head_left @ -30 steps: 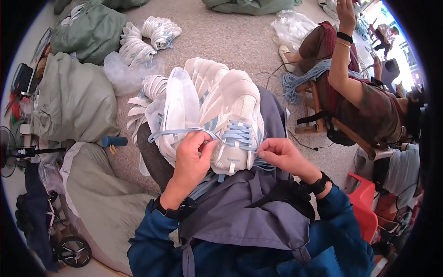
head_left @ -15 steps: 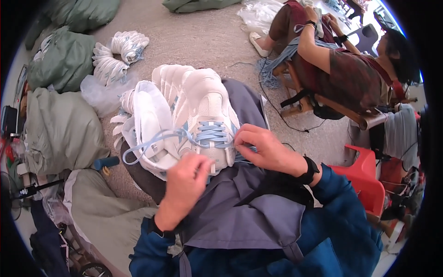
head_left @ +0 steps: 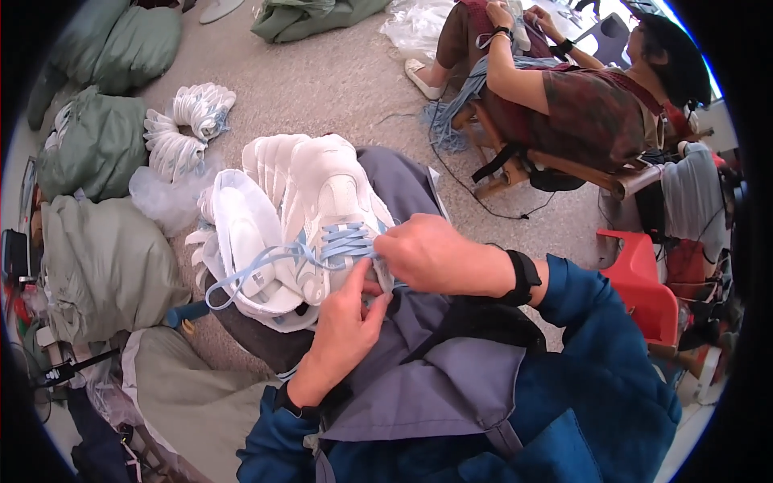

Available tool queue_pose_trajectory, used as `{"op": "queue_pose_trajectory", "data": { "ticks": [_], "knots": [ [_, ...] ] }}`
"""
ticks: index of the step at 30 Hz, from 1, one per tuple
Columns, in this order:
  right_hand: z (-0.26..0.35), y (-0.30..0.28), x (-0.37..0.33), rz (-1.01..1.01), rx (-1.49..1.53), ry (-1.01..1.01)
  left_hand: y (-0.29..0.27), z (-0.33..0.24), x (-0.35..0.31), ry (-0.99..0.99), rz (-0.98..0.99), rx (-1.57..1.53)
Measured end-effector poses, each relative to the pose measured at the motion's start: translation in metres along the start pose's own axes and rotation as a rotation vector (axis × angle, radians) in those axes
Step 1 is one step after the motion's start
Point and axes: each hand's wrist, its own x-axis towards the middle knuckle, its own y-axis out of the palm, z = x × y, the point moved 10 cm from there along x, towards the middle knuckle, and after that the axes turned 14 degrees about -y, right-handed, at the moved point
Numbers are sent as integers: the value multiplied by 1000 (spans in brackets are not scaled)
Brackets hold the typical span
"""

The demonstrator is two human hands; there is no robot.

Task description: Lacing shoelaces through the eyelets of white athletic shoes.

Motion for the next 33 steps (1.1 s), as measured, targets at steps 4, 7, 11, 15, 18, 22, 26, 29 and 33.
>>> {"op": "queue_pose_trajectory", "data": {
  "ticks": [4, 7, 11, 15, 18, 22, 26, 29, 33],
  "knots": [
    [8, 15, 5, 58, -88, -68, 3, -12, 0, 56, -18, 51],
    [2, 2, -1, -73, -20, 6, -3, 7, 1, -7, 2, -23],
    [-11, 23, -18, -145, 127, 56, -1, 15, 2, -101, 109, -174],
    [-3, 20, -16, -23, 136, 123, -4, 16, 7, -136, 130, -257],
    [-6, 35, -19, 112, 41, 166, -6, 14, 9, -84, 101, -211],
    [-11, 43, -22, 31, 143, 239, -14, -1, 5, 27, -56, 3],
    [-3, 51, -16, -10, 244, 226, -2, 26, 17, 77, -132, -47],
    [4, 46, -14, 71, 141, 201, -12, 7, 9, 344, -350, 166],
    [12, 23, -26, -69, 39, 87, -7, 14, 15, -15, -92, -60]
  ]
}}
